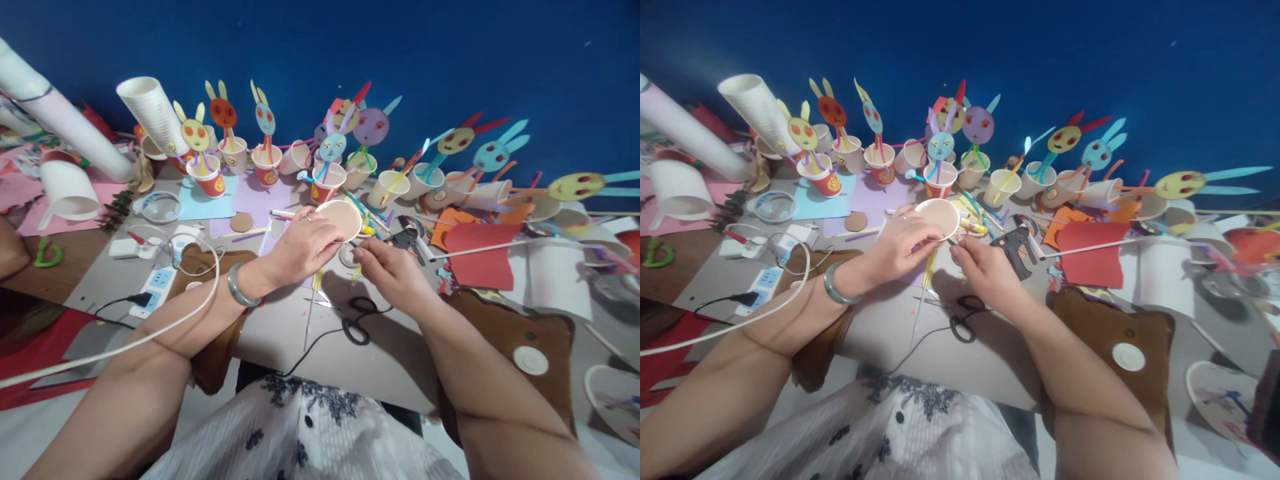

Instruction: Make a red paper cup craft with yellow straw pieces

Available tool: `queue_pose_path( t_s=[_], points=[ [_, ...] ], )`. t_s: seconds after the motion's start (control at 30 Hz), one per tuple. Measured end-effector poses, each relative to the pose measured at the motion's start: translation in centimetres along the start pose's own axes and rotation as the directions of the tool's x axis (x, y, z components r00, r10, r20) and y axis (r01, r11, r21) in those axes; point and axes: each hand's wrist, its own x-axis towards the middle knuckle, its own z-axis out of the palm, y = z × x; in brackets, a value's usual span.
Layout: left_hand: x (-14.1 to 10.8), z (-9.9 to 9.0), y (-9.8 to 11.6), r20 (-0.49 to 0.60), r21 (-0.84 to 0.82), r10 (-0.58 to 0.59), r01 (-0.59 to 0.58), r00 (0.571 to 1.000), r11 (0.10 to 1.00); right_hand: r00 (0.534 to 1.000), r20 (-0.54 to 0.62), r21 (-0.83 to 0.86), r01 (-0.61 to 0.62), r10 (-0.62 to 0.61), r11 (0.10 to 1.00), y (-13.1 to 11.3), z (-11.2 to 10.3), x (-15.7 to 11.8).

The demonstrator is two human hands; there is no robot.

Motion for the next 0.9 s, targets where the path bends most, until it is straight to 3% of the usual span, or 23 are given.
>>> queue_pose_path(
  t_s=[0.07, 0.1, 0.17, 0.23, 0.33, 0.4, 0.5, 0.6, 0.8, 0.9],
  points=[
    [0.0, 0.1, -0.1, -0.007, 0.011, 0.0, 0.0, 1.0, 1.0, 0.998, 0.067, 0.156, -0.007, -0.004, 0.988, 0.3, -0.1, 0.4],
    [0.0, 0.2, -0.1, -0.013, 0.016, 0.001, -0.001, 1.0, 1.0, 0.999, 0.049, 0.143, 0.0, -0.007, 0.99, 0.4, 0.0, 0.4],
    [-0.1, 0.2, -0.2, -0.03, 0.024, 0.008, -0.007, 1.0, 1.0, 0.997, -0.068, -0.052, 0.027, -0.031, 0.998, 0.4, 0.4, 0.3],
    [-0.1, 0.2, -0.3, -0.043, 0.023, 0.02, -0.019, 0.999, 1.0, 0.98, -0.174, -0.326, 0.034, -0.096, 0.945, 0.2, 0.8, 0.0],
    [-0.2, 0.3, -0.4, -0.035, 0.019, 0.021, -0.02, 0.999, 1.0, 0.971, -0.192, -0.518, 0.022, -0.141, 0.855, -0.1, 1.0, -0.4],
    [-0.2, 0.3, -0.4, -0.024, 0.022, 0.02, -0.019, 1.0, 1.0, 0.983, -0.153, -0.44, 0.025, -0.102, 0.898, -0.2, 0.8, -0.4],
    [-0.2, 0.3, -0.4, -0.02, 0.023, 0.027, -0.027, 0.999, 0.999, 0.999, -0.02, -0.111, 0.027, -0.029, 0.993, 0.0, 0.1, 0.0],
    [-0.1, 0.3, -0.5, -0.006, 0.016, 0.033, -0.033, 0.999, 0.999, 0.998, 0.067, 0.087, -0.005, -0.001, 0.996, 0.1, -0.4, 0.3],
    [0.2, -0.3, -0.4, -0.005, -0.049, -0.068, 0.067, 0.998, 0.997, 1.0, 0.023, -0.086, 0.021, -0.02, 0.996, -0.3, -1.1, 0.0],
    [0.3, -0.6, -0.4, -0.025, -0.203, -0.167, 0.159, 0.986, 0.966, 0.998, 0.035, -0.14, 0.051, -0.046, 0.989, -0.5, -1.5, -0.4]
  ],
)
